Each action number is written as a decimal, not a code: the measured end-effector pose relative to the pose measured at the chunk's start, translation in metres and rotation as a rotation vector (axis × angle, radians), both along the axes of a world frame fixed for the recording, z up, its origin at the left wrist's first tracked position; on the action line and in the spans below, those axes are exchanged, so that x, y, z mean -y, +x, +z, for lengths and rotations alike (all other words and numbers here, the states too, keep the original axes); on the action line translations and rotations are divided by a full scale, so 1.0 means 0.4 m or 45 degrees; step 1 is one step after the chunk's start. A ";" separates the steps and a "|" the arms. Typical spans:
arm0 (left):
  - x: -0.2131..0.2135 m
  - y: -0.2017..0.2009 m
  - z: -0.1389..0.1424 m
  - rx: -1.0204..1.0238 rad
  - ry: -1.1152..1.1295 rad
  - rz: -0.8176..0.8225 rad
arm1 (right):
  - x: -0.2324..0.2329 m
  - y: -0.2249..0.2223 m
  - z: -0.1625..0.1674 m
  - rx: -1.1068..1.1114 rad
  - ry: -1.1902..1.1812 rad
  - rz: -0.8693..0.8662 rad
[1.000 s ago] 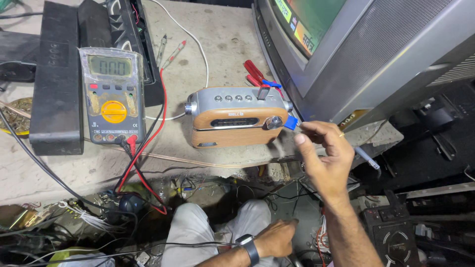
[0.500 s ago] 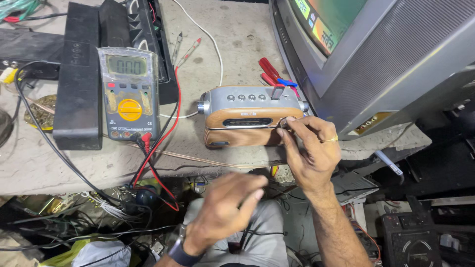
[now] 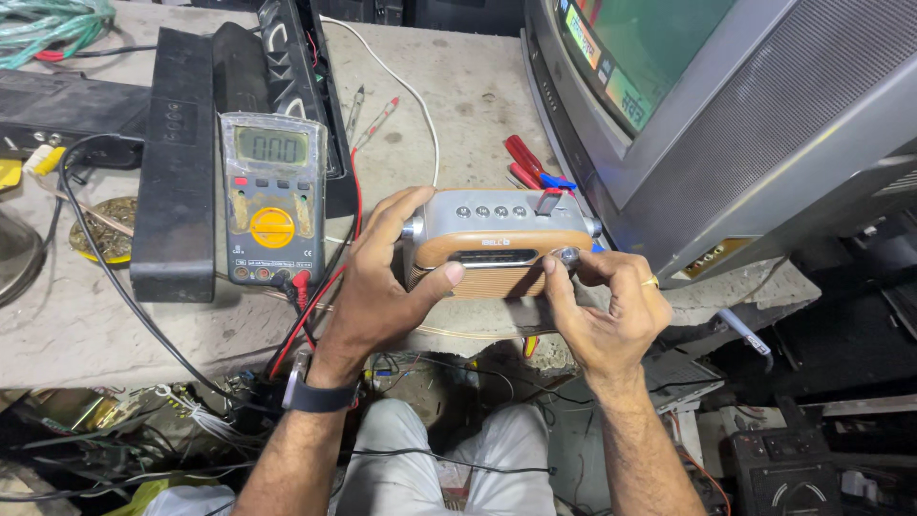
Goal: The person tests a portable radio by connecting alligator clips to its terminals and rotating the tuning knob. They then plug a power adapter into the radio and continue adjusting the knob while observing the device.
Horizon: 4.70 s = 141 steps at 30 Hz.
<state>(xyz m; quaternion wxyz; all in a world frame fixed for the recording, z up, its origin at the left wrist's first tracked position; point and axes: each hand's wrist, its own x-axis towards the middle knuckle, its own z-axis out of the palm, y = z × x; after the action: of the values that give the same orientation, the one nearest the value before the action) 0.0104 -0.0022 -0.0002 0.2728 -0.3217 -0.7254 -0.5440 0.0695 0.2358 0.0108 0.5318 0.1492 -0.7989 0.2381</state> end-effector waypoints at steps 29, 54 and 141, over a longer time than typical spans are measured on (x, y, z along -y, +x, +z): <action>0.018 -0.014 0.037 -0.045 -0.137 -0.080 | -0.017 -0.059 -0.056 0.189 -0.230 -0.063; -0.019 -0.009 0.008 -0.075 -0.080 -0.026 | -0.097 -0.147 -0.012 0.144 -0.693 0.522; -0.108 0.202 0.039 -0.136 -0.064 0.262 | 0.101 0.026 -0.064 0.669 -0.805 1.097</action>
<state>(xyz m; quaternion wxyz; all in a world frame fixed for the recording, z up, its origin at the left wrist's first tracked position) 0.0912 0.0411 0.0154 0.3572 -0.2807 -0.7526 -0.4767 0.0798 0.1955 -0.0148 0.1902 0.2304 -0.6615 0.6879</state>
